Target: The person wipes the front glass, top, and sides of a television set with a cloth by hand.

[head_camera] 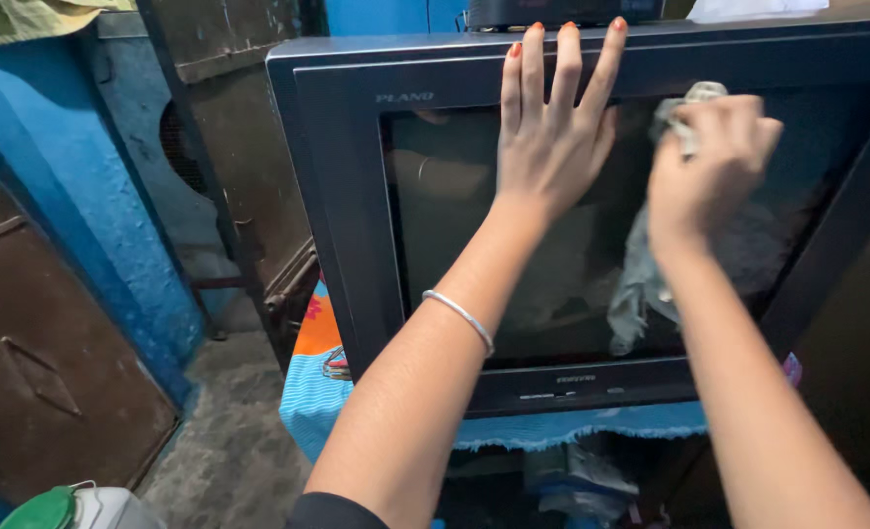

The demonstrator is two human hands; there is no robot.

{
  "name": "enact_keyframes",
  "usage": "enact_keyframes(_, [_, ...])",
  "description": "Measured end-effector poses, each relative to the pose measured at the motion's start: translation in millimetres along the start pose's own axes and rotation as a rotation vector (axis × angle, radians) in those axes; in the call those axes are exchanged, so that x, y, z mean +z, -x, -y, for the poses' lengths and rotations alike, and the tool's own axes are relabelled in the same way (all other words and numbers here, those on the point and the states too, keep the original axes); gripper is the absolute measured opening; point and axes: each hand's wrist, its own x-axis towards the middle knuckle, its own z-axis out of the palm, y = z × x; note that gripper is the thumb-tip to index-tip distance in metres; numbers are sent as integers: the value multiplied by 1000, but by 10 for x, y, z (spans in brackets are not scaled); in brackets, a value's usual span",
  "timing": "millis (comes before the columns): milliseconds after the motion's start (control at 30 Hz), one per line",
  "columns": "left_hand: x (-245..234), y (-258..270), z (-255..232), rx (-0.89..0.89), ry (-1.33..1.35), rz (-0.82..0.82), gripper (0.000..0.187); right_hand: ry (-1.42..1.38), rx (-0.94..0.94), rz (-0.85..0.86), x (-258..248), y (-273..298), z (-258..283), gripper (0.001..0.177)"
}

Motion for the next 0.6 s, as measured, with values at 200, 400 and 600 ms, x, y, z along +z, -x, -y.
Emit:
enact_keyframes(200, [37, -13, 21, -1, 52, -63, 70, -26, 2, 96, -17, -43, -360, 20])
enact_keyframes(400, [79, -109, -105, -64, 15, -56, 66, -72, 155, -10, 67, -77, -987, 19])
enact_keyframes(600, [97, -168, -256, -75, 96, -88, 70, -46, -52, 68, -33, -61, -286, 21])
